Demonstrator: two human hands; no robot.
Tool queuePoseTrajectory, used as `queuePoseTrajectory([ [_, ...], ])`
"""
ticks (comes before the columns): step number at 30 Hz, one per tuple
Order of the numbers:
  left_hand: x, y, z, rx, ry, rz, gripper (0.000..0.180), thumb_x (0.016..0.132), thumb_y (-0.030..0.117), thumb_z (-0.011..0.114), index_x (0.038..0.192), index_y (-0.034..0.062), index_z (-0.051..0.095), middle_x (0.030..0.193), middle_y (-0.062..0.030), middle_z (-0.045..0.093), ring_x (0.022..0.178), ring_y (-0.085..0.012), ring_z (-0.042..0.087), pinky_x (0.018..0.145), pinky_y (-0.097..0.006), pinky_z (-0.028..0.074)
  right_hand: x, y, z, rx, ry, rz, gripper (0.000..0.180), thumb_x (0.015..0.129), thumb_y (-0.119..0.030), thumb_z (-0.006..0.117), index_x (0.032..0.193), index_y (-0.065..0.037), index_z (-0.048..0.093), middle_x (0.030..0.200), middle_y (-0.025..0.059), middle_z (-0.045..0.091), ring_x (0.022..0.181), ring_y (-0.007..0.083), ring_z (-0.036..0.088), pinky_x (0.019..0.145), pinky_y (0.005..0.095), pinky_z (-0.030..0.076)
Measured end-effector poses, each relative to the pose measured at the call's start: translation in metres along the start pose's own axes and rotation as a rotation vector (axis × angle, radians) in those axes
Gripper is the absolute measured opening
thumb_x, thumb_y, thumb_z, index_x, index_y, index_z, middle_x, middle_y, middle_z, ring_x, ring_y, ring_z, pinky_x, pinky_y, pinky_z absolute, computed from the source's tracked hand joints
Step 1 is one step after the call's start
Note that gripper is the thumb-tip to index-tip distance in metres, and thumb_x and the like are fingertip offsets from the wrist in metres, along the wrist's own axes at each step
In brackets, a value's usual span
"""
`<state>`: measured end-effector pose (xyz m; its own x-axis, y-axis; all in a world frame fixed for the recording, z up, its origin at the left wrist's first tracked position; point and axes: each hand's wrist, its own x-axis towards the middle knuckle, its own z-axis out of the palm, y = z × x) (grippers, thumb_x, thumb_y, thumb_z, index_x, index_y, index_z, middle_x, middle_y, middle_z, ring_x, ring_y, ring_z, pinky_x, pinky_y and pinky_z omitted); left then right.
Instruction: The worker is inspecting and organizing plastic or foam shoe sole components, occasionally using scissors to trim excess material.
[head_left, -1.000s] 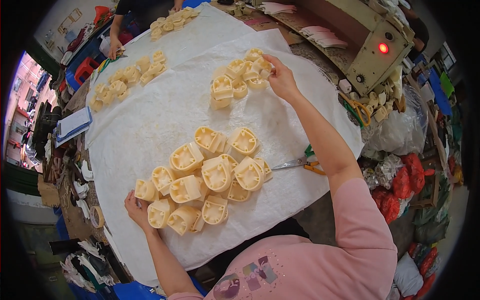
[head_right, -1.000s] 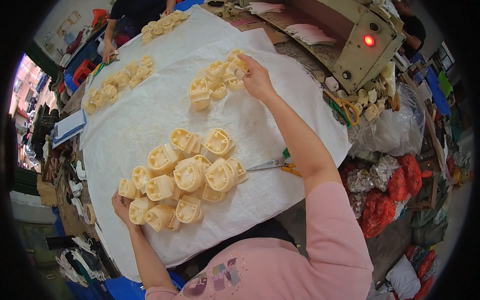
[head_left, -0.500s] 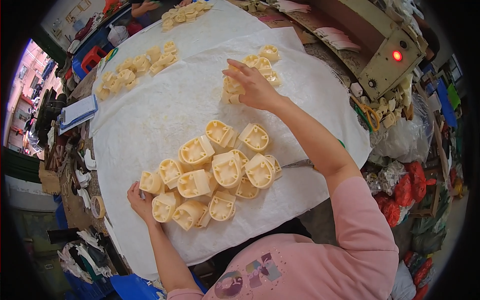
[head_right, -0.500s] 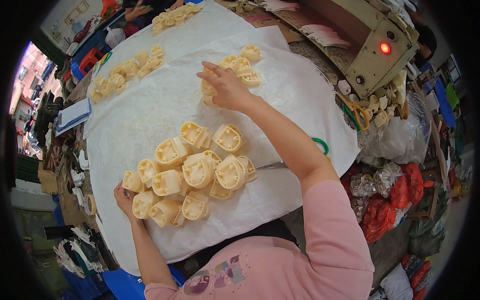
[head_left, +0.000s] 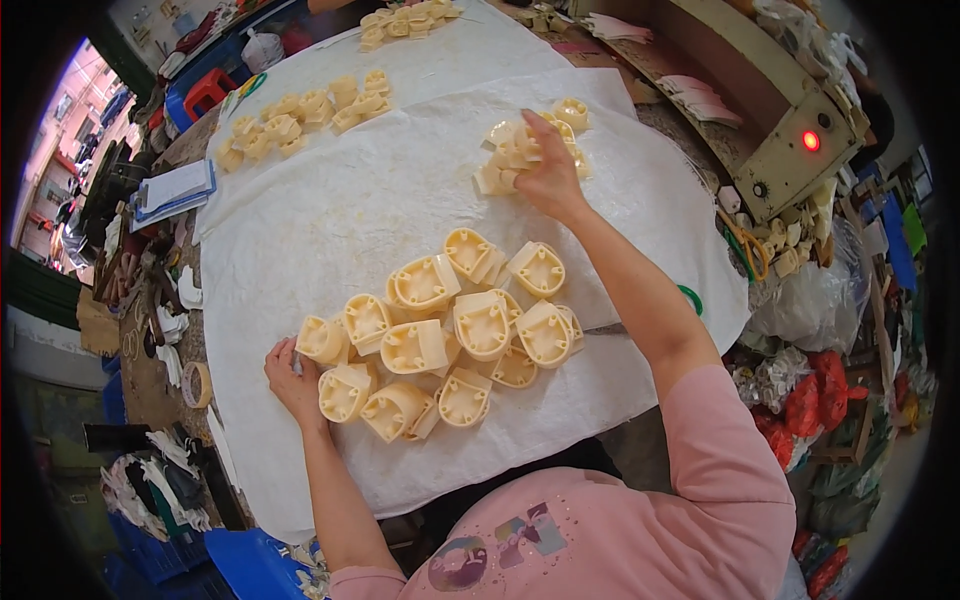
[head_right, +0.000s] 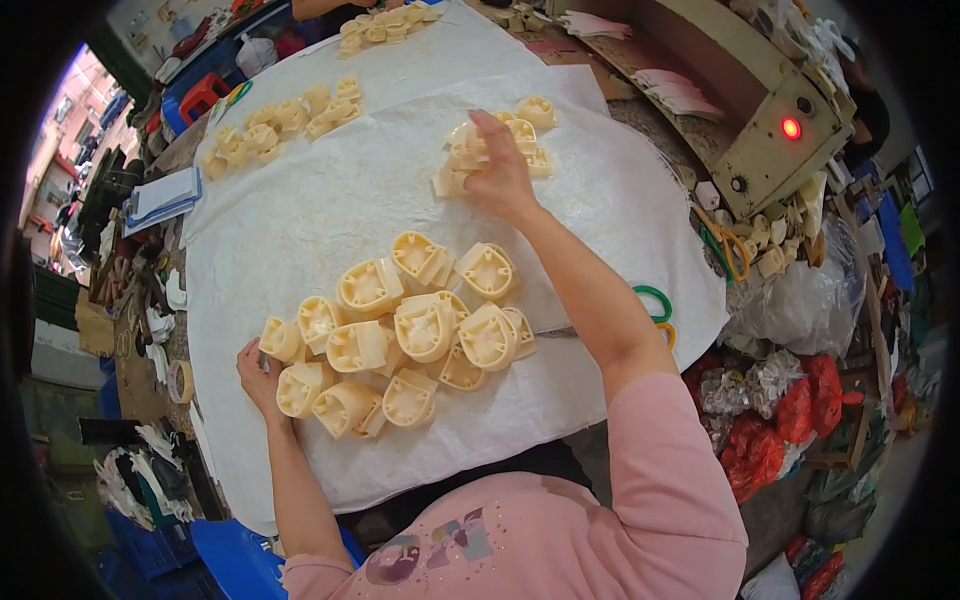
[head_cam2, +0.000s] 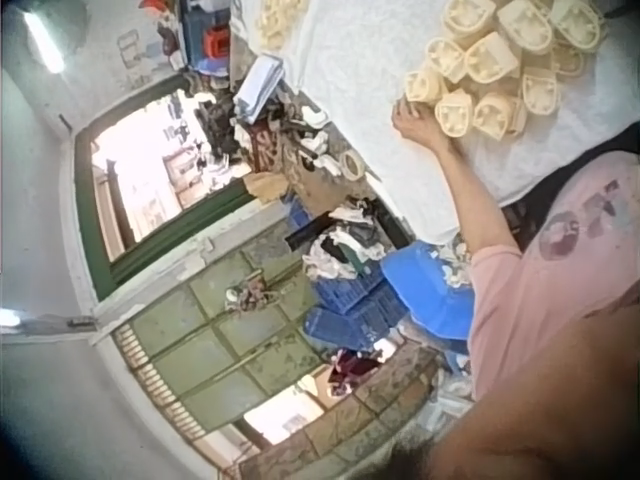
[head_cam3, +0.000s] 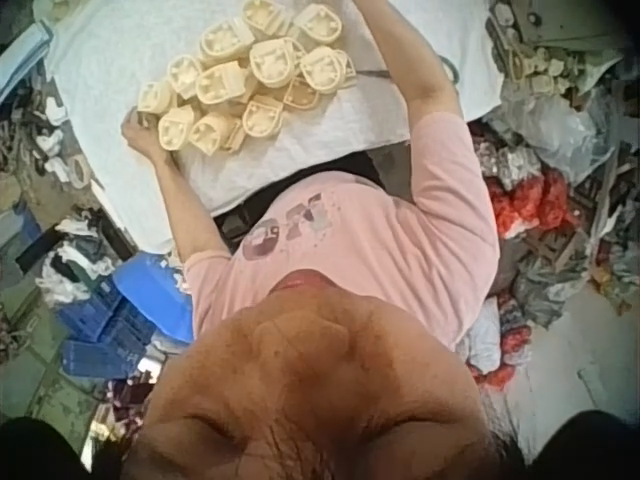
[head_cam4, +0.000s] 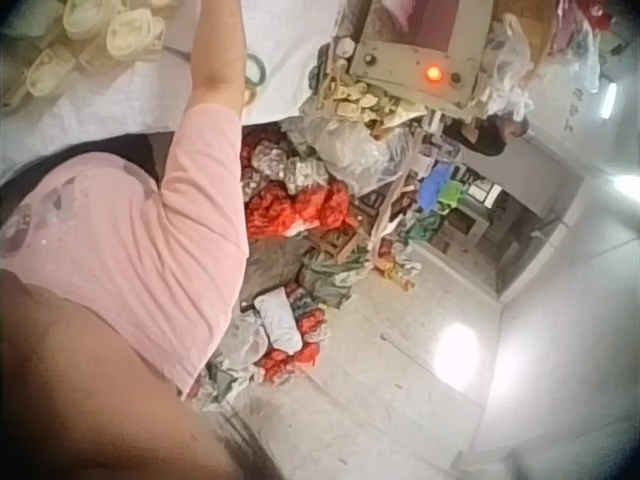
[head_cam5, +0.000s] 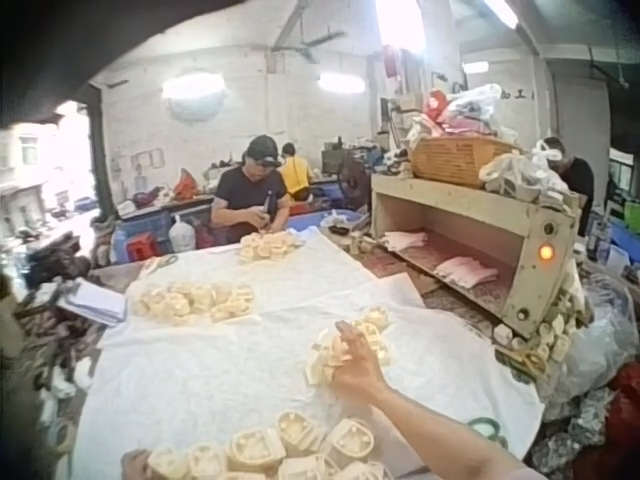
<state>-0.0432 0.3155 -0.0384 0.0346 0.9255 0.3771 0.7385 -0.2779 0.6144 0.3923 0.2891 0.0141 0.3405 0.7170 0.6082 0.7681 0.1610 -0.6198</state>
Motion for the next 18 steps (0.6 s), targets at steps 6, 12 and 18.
queuePoseTrajectory([
  [6, -0.002, 0.005, -0.001, -0.027, 0.006, -0.051, 0.026, 0.079, 0.003, 0.058, 0.103, 0.0020, 0.064, 0.112, -0.0138, 0.057, 0.108, -0.0298, 0.052, 0.092, -0.038, 0.042, -0.002, -0.005, -0.008, 0.120, 0.079, 0.190, 0.080, 0.062, 0.003, 0.062, 0.137, -0.009, 0.037, 0.134, 0.0136, 0.044, 0.124, 0.0272, 0.043, 0.103, 0.0325, 0.038],
  [12, -0.003, -0.002, -0.001, -0.070, 0.022, -0.008, 0.025, 0.079, 0.005, 0.058, 0.103, 0.0025, 0.065, 0.112, -0.0143, 0.057, 0.108, -0.0301, 0.051, 0.093, -0.039, 0.041, 0.005, -0.003, -0.019, 0.305, 0.206, 0.309, 0.084, 0.062, 0.008, 0.061, 0.140, -0.007, 0.031, 0.138, 0.0117, 0.041, 0.126, 0.0254, 0.042, 0.104, 0.0318, 0.038],
  [18, -0.004, 0.001, -0.004, -0.041, 0.010, -0.032, 0.025, 0.079, 0.005, 0.058, 0.103, 0.0021, 0.065, 0.113, -0.0146, 0.057, 0.109, -0.0303, 0.051, 0.094, -0.039, 0.041, 0.012, -0.015, -0.045, 0.860, 0.392, 0.594, 0.087, 0.065, 0.009, 0.065, 0.142, -0.007, 0.026, 0.140, 0.0117, 0.039, 0.119, 0.0258, 0.050, 0.090, 0.0326, 0.051],
])
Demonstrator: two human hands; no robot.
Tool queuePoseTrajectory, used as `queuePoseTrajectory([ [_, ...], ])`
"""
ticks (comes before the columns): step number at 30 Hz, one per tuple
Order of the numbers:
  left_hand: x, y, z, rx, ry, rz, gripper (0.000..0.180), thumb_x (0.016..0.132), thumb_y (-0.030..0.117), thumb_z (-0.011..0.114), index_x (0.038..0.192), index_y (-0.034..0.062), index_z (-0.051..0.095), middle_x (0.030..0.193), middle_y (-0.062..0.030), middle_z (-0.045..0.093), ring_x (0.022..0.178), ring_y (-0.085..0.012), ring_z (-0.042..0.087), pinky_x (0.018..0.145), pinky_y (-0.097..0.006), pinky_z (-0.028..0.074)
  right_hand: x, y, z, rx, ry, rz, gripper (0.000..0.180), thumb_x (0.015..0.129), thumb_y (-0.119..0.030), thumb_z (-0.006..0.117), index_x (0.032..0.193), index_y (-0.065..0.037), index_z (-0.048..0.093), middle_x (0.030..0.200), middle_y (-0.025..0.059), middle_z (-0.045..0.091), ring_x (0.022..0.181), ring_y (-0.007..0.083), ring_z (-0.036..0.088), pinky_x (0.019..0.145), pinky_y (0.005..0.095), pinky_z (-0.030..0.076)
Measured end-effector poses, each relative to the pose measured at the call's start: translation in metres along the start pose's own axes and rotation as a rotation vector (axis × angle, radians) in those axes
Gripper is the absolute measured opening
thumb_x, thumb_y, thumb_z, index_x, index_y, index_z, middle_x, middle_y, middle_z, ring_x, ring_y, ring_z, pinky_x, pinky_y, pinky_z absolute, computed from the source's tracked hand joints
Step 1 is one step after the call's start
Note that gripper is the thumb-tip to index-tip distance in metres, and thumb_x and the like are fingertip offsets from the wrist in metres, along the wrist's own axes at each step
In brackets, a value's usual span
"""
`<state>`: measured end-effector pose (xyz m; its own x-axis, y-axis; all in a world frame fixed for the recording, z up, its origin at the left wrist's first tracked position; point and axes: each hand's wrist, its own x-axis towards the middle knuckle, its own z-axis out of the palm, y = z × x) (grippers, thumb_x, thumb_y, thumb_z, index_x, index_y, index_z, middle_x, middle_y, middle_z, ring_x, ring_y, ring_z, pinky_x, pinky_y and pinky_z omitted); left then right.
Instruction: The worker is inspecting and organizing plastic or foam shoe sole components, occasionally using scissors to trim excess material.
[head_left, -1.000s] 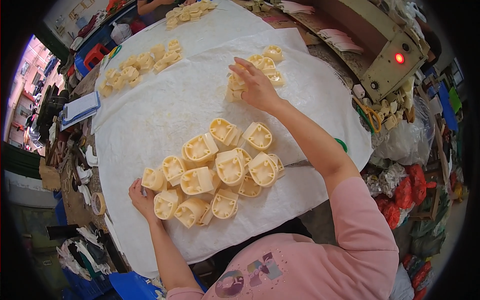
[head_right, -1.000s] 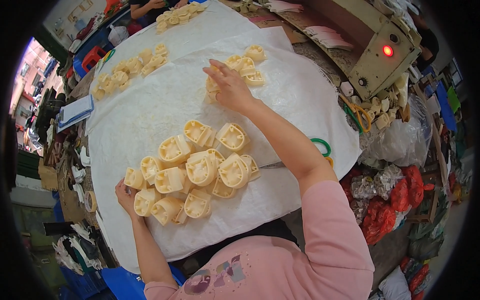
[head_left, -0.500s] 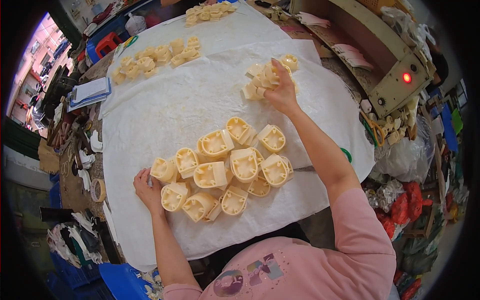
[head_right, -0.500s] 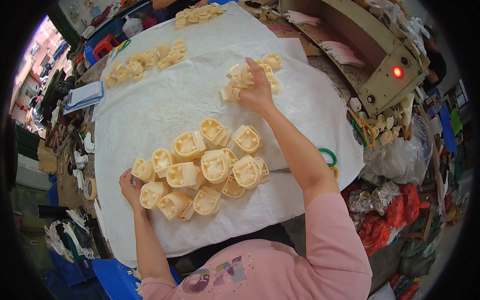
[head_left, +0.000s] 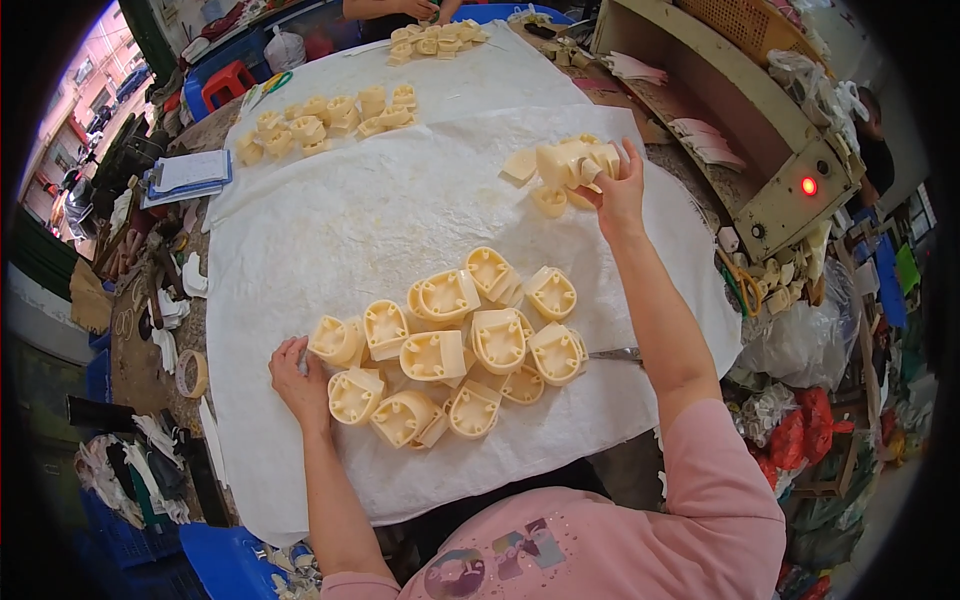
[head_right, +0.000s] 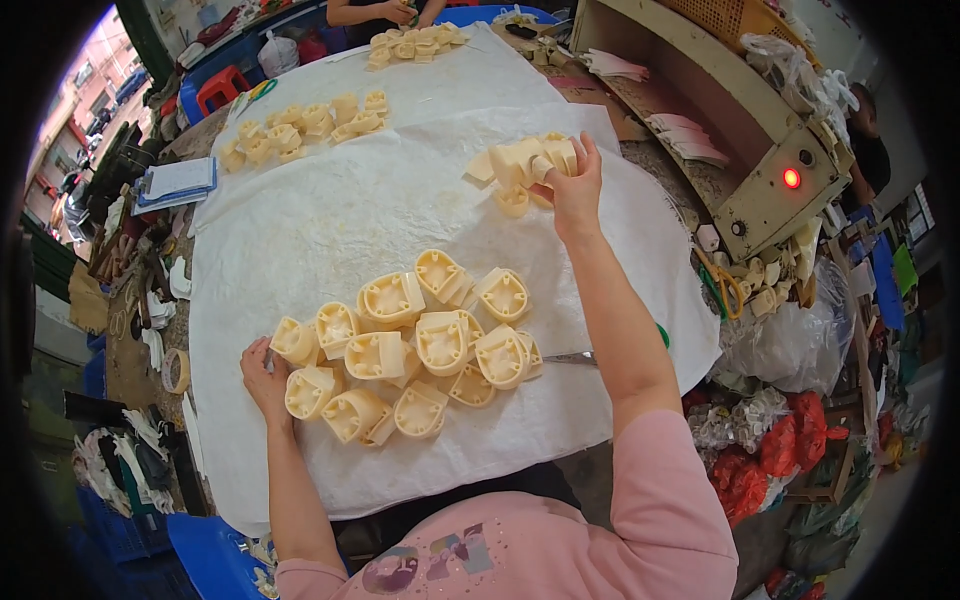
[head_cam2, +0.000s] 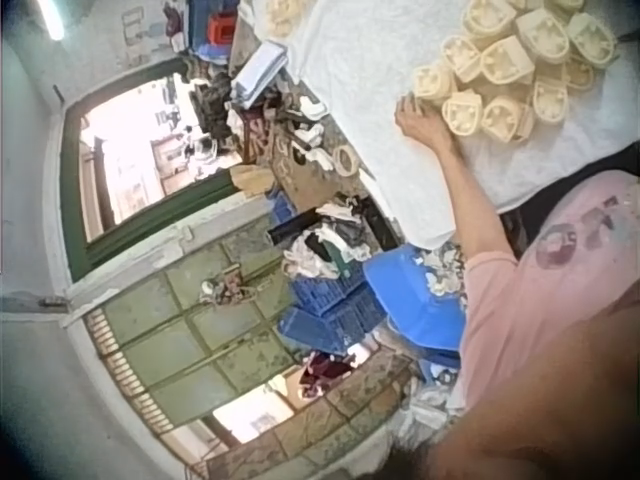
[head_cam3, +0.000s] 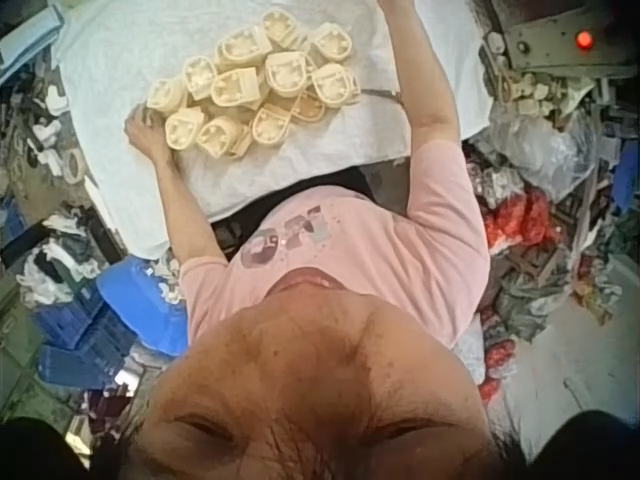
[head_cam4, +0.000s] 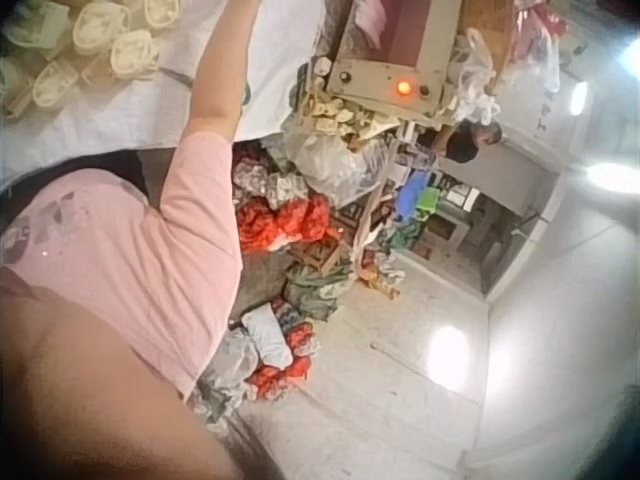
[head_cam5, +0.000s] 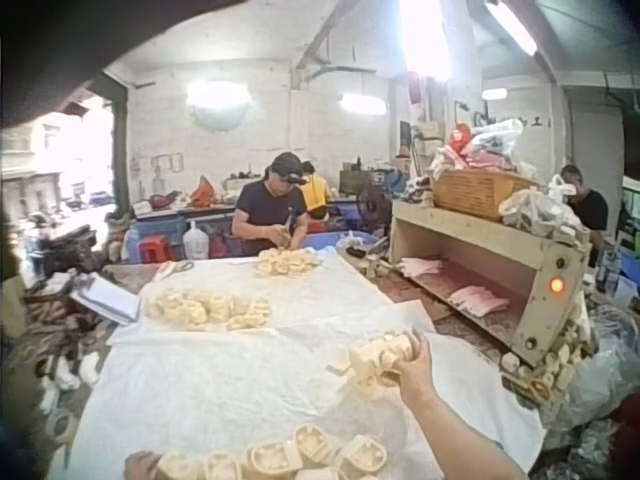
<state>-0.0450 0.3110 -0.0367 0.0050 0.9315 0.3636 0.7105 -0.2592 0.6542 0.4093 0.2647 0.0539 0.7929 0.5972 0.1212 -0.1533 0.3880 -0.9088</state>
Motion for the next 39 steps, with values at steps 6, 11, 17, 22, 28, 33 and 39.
queuePoseTrajectory([
  [6, 0.001, 0.000, 0.001, 0.013, 0.017, 0.035, 0.025, 0.078, 0.003, 0.057, 0.102, 0.0019, 0.065, 0.112, -0.0145, 0.057, 0.109, -0.0302, 0.051, 0.094, -0.040, 0.041, -0.027, -0.018, -0.009, -0.605, -0.357, -0.373, 0.081, 0.066, 0.012, 0.064, 0.138, -0.009, 0.034, 0.141, 0.0103, 0.036, 0.114, 0.0224, 0.052, 0.082, 0.0304, 0.054],
  [11, 0.002, -0.001, 0.003, -0.019, 0.026, 0.005, 0.024, 0.078, 0.003, 0.057, 0.101, 0.0018, 0.065, 0.111, -0.0152, 0.058, 0.107, -0.0306, 0.052, 0.093, -0.039, 0.042, -0.056, -0.005, 0.000, -0.826, -0.678, -0.427, 0.081, 0.062, 0.016, 0.056, 0.135, -0.016, 0.040, 0.145, 0.0065, 0.032, 0.127, 0.0287, 0.040, 0.100, 0.0345, 0.042],
  [17, 0.001, -0.001, 0.003, -0.030, 0.027, 0.014, 0.023, 0.078, 0.003, 0.058, 0.101, 0.0012, 0.065, 0.111, -0.0155, 0.058, 0.107, -0.0308, 0.052, 0.093, -0.040, 0.042, -0.055, -0.006, -0.008, -1.159, -0.879, -0.717, 0.078, 0.062, 0.016, 0.053, 0.133, -0.015, 0.044, 0.144, 0.0070, 0.034, 0.128, 0.0303, 0.038, 0.098, 0.0370, 0.043],
  [22, 0.000, -0.006, 0.005, -0.025, 0.039, 0.046, 0.024, 0.078, 0.002, 0.058, 0.102, 0.0013, 0.064, 0.110, -0.0152, 0.058, 0.107, -0.0308, 0.052, 0.092, -0.040, 0.042, -0.063, 0.001, -0.014, -1.195, -0.844, -0.655, 0.078, 0.063, 0.015, 0.053, 0.133, -0.017, 0.045, 0.147, 0.0080, 0.031, 0.125, 0.0298, 0.042, 0.098, 0.0371, 0.043],
  [28, 0.002, -0.005, 0.004, -0.034, 0.042, 0.040, 0.024, 0.078, 0.002, 0.058, 0.102, 0.0018, 0.063, 0.110, -0.0147, 0.058, 0.106, -0.0305, 0.052, 0.092, -0.040, 0.042, -0.061, -0.014, -0.015, -1.250, -0.971, -0.553, 0.087, 0.064, 0.016, 0.051, 0.139, -0.024, 0.039, 0.150, 0.0056, 0.025, 0.132, 0.0291, 0.036, 0.097, 0.0363, 0.045],
  [33, 0.002, -0.003, 0.002, -0.014, 0.029, -0.003, 0.023, 0.079, 0.002, 0.057, 0.101, 0.0016, 0.063, 0.110, -0.0149, 0.058, 0.107, -0.0310, 0.053, 0.092, -0.040, 0.042, -0.063, -0.014, -0.011, -1.243, -0.833, -0.528, 0.076, 0.069, 0.012, 0.050, 0.138, -0.018, 0.040, 0.147, 0.0087, 0.030, 0.125, 0.0252, 0.044, 0.095, 0.0338, 0.045],
  [39, 0.001, -0.003, 0.003, -0.028, 0.050, 0.014, 0.022, 0.079, 0.001, 0.056, 0.100, 0.0011, 0.064, 0.110, -0.0150, 0.058, 0.108, -0.0310, 0.053, 0.093, -0.039, 0.042, -0.055, -0.003, -0.011, -0.378, -0.366, -0.016, 0.057, 0.086, 0.000, 0.054, 0.138, -0.013, 0.036, 0.136, 0.0092, 0.044, 0.121, 0.0199, 0.048, 0.090, 0.0304, 0.049],
])
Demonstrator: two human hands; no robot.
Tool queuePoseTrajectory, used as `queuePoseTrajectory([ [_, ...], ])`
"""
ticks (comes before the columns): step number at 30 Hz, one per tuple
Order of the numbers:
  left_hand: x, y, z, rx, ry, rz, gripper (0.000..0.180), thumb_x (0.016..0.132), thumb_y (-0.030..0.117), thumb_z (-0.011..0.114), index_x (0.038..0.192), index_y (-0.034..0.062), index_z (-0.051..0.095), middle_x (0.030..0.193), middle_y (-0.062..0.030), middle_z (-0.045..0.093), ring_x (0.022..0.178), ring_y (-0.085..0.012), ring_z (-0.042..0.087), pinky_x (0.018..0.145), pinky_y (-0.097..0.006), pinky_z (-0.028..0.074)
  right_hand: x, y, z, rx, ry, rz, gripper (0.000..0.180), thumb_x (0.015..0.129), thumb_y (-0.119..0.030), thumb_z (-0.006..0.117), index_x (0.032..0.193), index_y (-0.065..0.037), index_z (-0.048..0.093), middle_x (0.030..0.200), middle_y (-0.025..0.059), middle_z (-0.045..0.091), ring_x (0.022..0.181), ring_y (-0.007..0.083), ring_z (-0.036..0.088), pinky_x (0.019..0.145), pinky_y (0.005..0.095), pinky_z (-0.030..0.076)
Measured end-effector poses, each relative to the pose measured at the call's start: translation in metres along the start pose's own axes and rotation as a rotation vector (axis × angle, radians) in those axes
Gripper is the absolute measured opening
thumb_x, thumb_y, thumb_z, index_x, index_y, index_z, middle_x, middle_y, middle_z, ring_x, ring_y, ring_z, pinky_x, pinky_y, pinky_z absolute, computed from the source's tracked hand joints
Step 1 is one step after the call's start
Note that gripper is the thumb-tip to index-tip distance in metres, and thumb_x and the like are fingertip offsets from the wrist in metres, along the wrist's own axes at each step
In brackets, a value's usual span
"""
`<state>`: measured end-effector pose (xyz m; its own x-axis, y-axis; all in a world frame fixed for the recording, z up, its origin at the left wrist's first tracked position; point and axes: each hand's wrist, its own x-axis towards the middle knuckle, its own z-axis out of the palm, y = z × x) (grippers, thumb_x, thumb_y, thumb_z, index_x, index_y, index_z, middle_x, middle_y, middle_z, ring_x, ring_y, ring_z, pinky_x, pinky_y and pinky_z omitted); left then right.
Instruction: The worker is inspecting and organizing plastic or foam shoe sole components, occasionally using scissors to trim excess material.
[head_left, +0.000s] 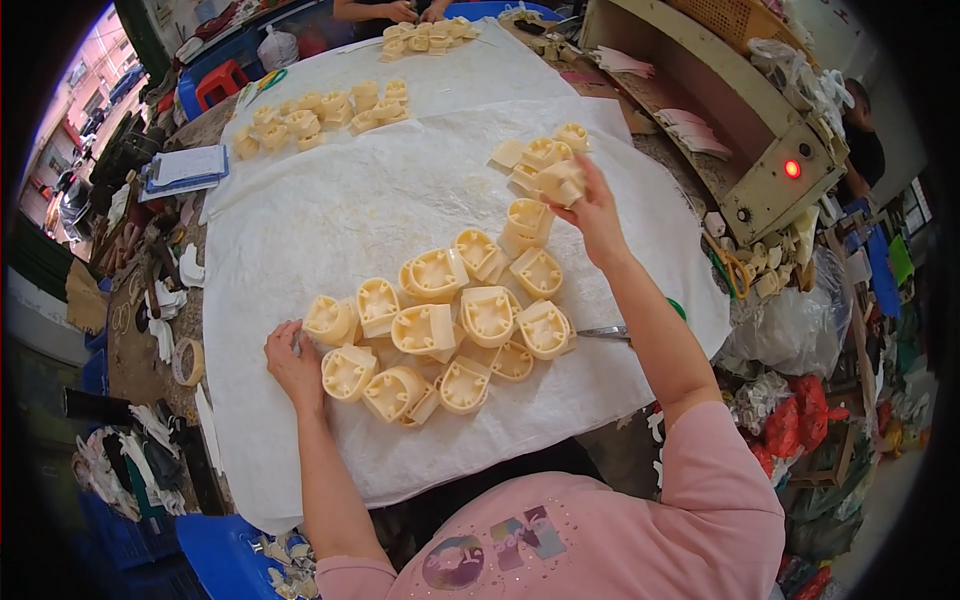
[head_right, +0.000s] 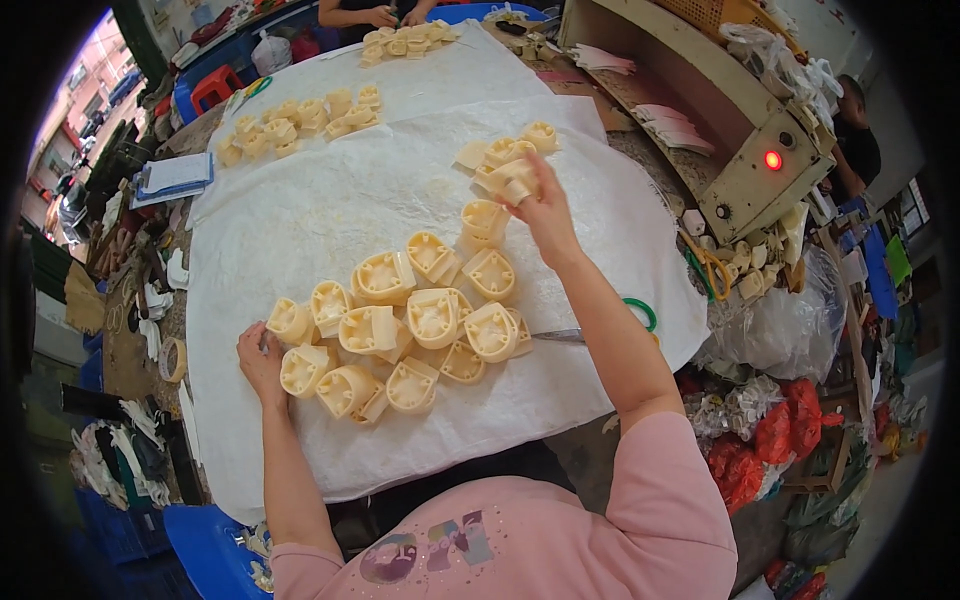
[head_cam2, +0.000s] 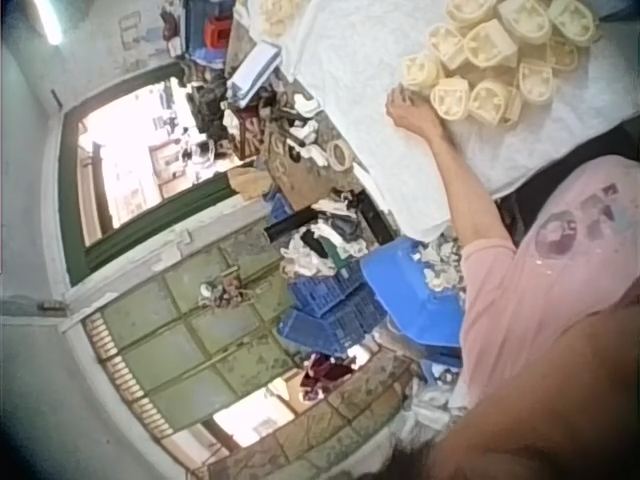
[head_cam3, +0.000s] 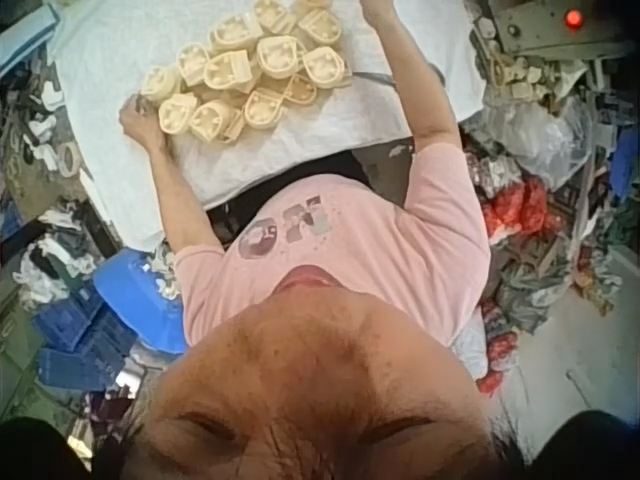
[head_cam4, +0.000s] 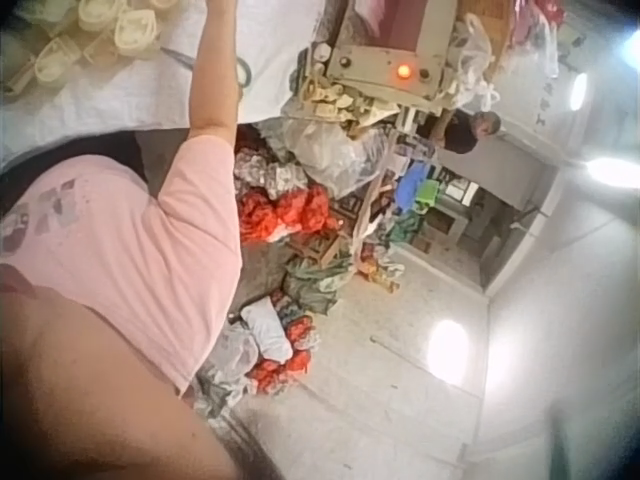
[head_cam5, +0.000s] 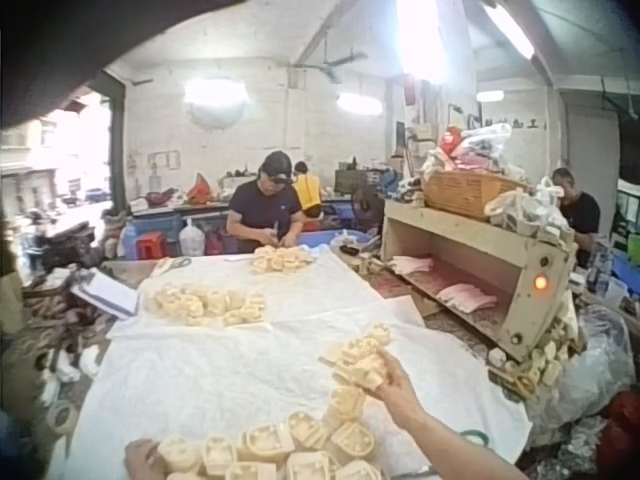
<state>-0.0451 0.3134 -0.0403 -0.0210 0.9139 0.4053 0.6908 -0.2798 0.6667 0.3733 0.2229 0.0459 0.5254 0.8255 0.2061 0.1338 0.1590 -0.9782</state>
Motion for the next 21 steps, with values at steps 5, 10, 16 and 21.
queuePoseTrajectory([
  [5, 0.001, 0.004, 0.002, -0.027, -0.014, -0.015, 0.024, 0.079, -0.001, 0.056, 0.101, 0.0011, 0.064, 0.111, -0.0156, 0.058, 0.107, -0.0307, 0.053, 0.094, -0.038, 0.042, -0.013, -0.007, 0.006, -0.009, -0.037, -0.252, 0.065, 0.083, 0.002, 0.063, 0.139, -0.012, 0.033, 0.140, 0.0083, 0.041, 0.124, 0.0205, 0.046, 0.099, 0.0315, 0.044],
  [10, -0.001, 0.005, -0.001, -0.070, 0.000, -0.062, 0.023, 0.079, -0.001, 0.056, 0.101, 0.0011, 0.064, 0.110, -0.0146, 0.059, 0.106, -0.0300, 0.054, 0.093, -0.038, 0.043, -0.030, -0.031, 0.042, -0.441, -0.433, -0.513, 0.077, 0.074, 0.000, 0.072, 0.139, -0.019, 0.036, 0.150, 0.0072, 0.027, 0.131, 0.0244, 0.038, 0.103, 0.0354, 0.041],
  [16, -0.001, 0.000, 0.001, -0.018, 0.007, -0.024, 0.022, 0.079, -0.001, 0.057, 0.100, 0.0011, 0.064, 0.108, -0.0148, 0.060, 0.106, -0.0296, 0.054, 0.090, -0.038, 0.045, -0.037, -0.032, 0.056, -0.819, -0.756, -0.326, 0.069, 0.071, 0.008, 0.045, 0.136, -0.015, 0.043, 0.154, 0.0014, 0.019, 0.138, 0.0251, 0.027, 0.112, 0.0557, 0.016],
  [21, 0.001, 0.001, 0.002, -0.043, -0.007, -0.019, 0.022, 0.079, 0.001, 0.056, 0.100, 0.0005, 0.063, 0.108, -0.0155, 0.059, 0.105, -0.0299, 0.055, 0.090, -0.038, 0.046, -0.043, -0.042, 0.054, -0.885, -0.757, -0.256, 0.063, 0.074, 0.004, 0.043, 0.132, -0.019, 0.050, 0.153, -0.0035, 0.022, 0.140, 0.0308, 0.022, 0.108, 0.0649, 0.006],
])
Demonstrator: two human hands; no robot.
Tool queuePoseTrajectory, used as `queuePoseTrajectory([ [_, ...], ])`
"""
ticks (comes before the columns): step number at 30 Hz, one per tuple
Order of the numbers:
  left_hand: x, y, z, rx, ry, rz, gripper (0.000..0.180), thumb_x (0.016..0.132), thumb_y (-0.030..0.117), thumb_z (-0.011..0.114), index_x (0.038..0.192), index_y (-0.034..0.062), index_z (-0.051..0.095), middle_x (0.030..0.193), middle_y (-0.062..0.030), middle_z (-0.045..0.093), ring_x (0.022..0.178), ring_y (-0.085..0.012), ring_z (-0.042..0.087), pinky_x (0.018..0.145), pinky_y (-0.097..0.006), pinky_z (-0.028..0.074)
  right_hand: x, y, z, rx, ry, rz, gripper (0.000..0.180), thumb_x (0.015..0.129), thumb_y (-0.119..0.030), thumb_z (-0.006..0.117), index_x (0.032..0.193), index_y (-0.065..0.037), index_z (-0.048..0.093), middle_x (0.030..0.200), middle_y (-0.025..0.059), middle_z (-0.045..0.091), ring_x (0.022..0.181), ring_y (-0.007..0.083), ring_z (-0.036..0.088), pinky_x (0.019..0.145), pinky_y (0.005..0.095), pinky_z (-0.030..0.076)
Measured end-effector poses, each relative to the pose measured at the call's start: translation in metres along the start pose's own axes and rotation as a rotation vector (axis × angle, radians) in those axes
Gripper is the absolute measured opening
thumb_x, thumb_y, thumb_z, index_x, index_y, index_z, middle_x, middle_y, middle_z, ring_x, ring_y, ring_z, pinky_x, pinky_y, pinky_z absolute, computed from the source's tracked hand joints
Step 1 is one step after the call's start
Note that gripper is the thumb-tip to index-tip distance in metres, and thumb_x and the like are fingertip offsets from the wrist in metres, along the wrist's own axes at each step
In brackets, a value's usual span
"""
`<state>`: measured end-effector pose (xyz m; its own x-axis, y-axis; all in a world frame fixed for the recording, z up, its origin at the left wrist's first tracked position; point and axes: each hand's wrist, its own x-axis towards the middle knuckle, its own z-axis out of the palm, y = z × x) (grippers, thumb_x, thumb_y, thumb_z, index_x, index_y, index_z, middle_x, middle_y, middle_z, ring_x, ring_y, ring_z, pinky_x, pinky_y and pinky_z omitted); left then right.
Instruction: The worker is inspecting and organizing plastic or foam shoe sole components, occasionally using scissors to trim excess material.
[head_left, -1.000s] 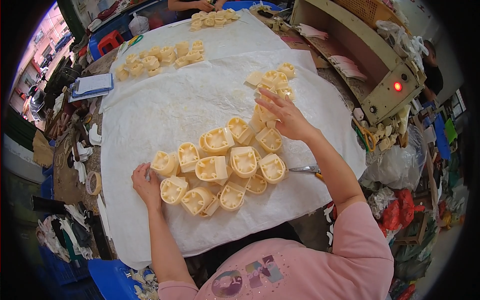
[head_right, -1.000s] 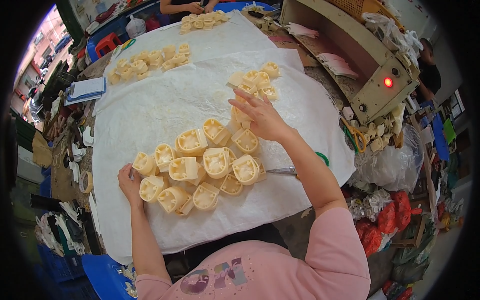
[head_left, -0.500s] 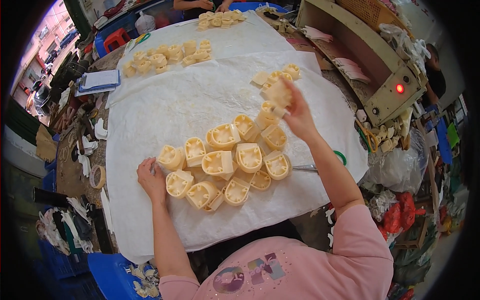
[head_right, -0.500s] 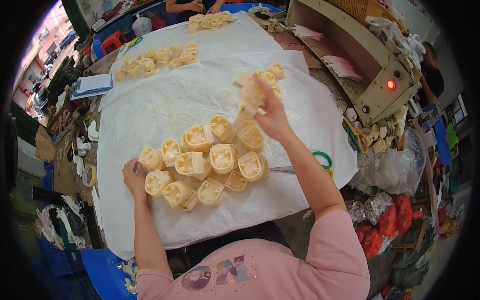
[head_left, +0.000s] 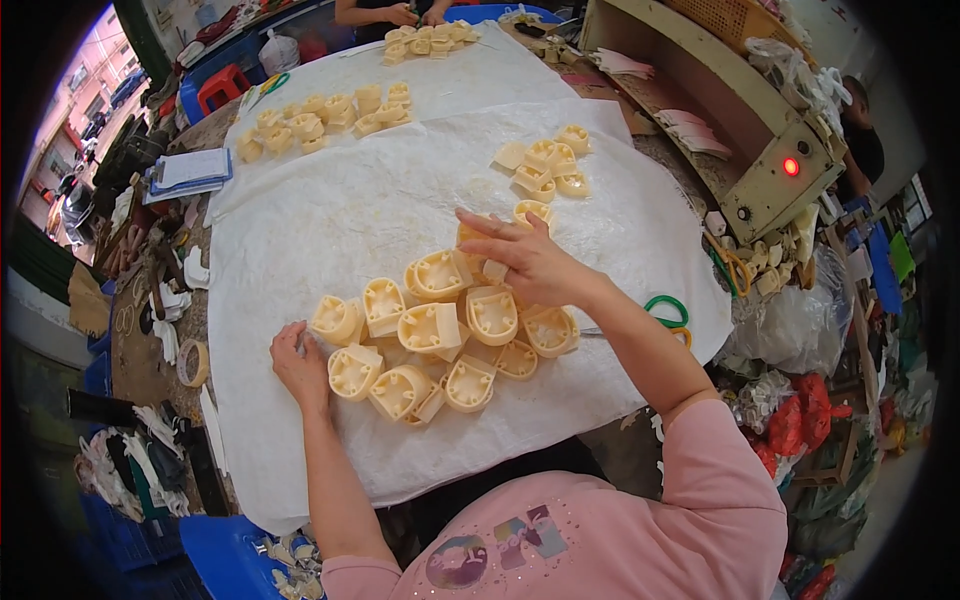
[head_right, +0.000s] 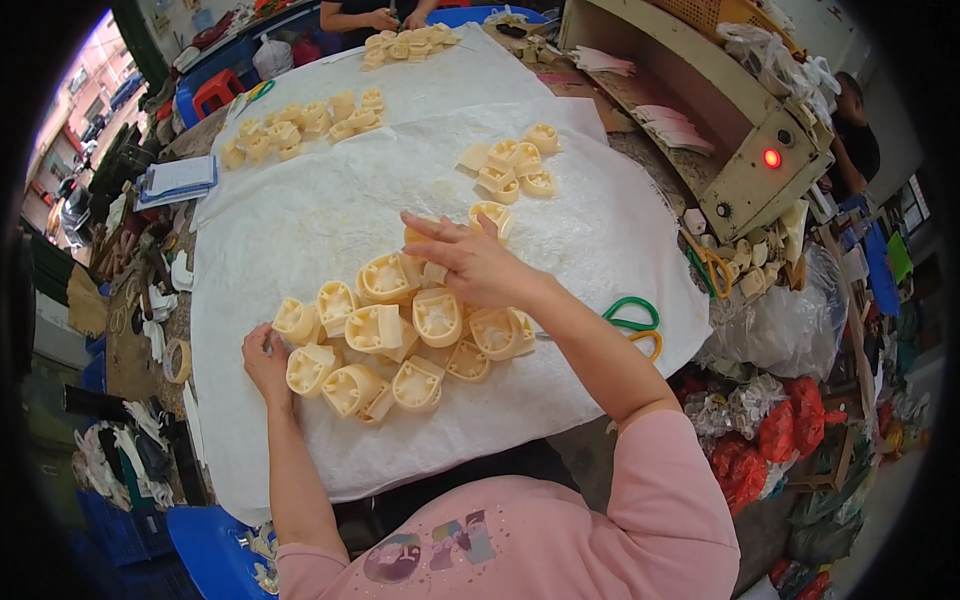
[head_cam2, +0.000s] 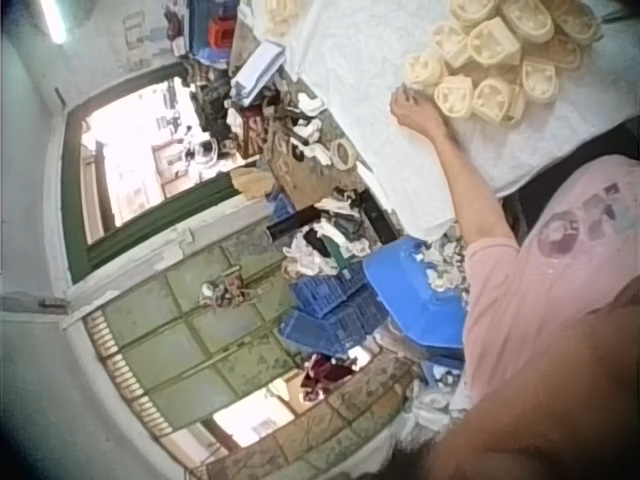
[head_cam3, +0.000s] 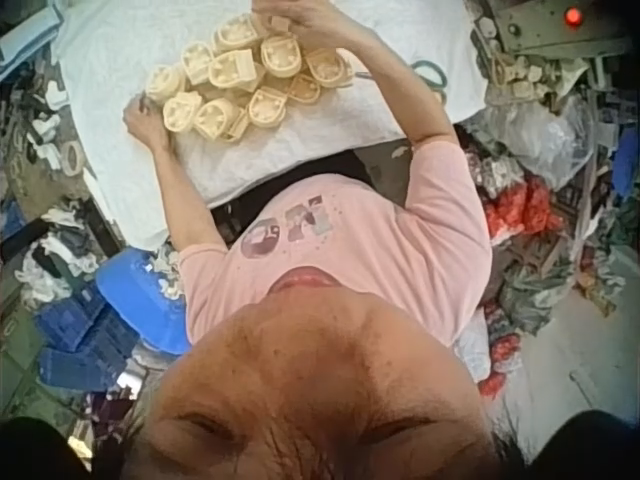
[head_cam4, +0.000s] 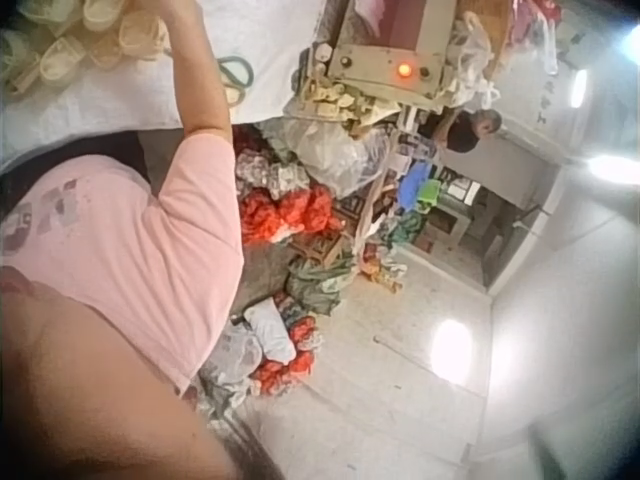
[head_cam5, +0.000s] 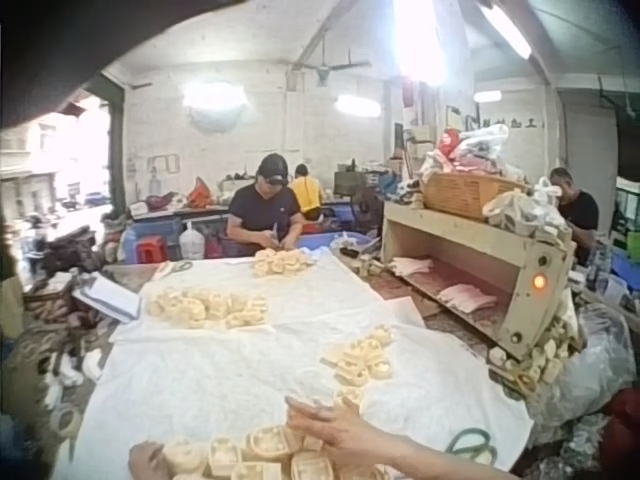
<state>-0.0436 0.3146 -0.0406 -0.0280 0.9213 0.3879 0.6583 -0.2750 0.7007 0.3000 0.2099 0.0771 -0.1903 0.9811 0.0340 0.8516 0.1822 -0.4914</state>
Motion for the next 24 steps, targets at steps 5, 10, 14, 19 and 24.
queuePoseTrajectory([
  [5, 0.000, -0.008, -0.002, -0.002, -0.008, 0.019, 0.023, 0.080, 0.001, 0.055, 0.102, -0.0003, 0.063, 0.109, -0.0162, 0.058, 0.104, -0.0302, 0.056, 0.089, -0.037, 0.047, -0.006, -0.019, 0.001, -0.422, 0.105, 0.000, 0.060, 0.078, -0.002, 0.048, 0.134, -0.025, 0.048, 0.150, -0.0030, 0.030, 0.137, 0.0347, 0.026, 0.107, 0.0652, 0.004],
  [10, 0.001, -0.007, 0.000, -0.022, -0.014, -0.006, 0.024, 0.080, 0.001, 0.055, 0.102, -0.0004, 0.063, 0.109, -0.0159, 0.058, 0.105, -0.0301, 0.055, 0.089, -0.037, 0.047, -0.011, -0.012, -0.008, -0.576, 0.164, -0.096, 0.058, 0.077, -0.002, 0.053, 0.131, -0.023, 0.051, 0.144, 0.0011, 0.039, 0.131, 0.0367, 0.033, 0.108, 0.0606, 0.009],
  [14, 0.000, -0.007, 0.000, 0.006, -0.017, 0.005, 0.023, 0.080, 0.000, 0.054, 0.102, -0.0001, 0.063, 0.110, -0.0152, 0.058, 0.106, -0.0292, 0.055, 0.089, -0.037, 0.047, -0.002, 0.000, -0.012, -0.180, 0.464, -0.203, 0.059, 0.068, 0.003, 0.062, 0.123, -0.015, 0.055, 0.131, 0.0082, 0.049, 0.122, 0.0309, 0.041, 0.104, 0.0449, 0.030],
  [19, -0.002, -0.002, -0.003, 0.000, -0.016, -0.027, 0.023, 0.081, 0.000, 0.054, 0.103, 0.0003, 0.063, 0.113, -0.0150, 0.056, 0.107, -0.0287, 0.055, 0.088, -0.036, 0.048, 0.021, 0.084, -0.024, -0.012, 0.744, -0.003, 0.058, 0.066, 0.003, 0.062, 0.122, -0.011, 0.056, 0.125, 0.0127, 0.051, 0.118, 0.0319, 0.043, 0.100, 0.0391, 0.038],
  [24, 0.000, 0.006, -0.002, 0.030, -0.039, -0.060, 0.023, 0.082, 0.001, 0.054, 0.103, 0.0004, 0.063, 0.114, -0.0154, 0.056, 0.108, -0.0291, 0.055, 0.090, -0.036, 0.047, 0.034, 0.154, -0.029, -0.059, 0.693, 0.331, 0.056, 0.069, -0.004, 0.064, 0.124, -0.012, 0.055, 0.128, 0.0138, 0.048, 0.121, 0.0338, 0.040, 0.102, 0.0414, 0.035],
])
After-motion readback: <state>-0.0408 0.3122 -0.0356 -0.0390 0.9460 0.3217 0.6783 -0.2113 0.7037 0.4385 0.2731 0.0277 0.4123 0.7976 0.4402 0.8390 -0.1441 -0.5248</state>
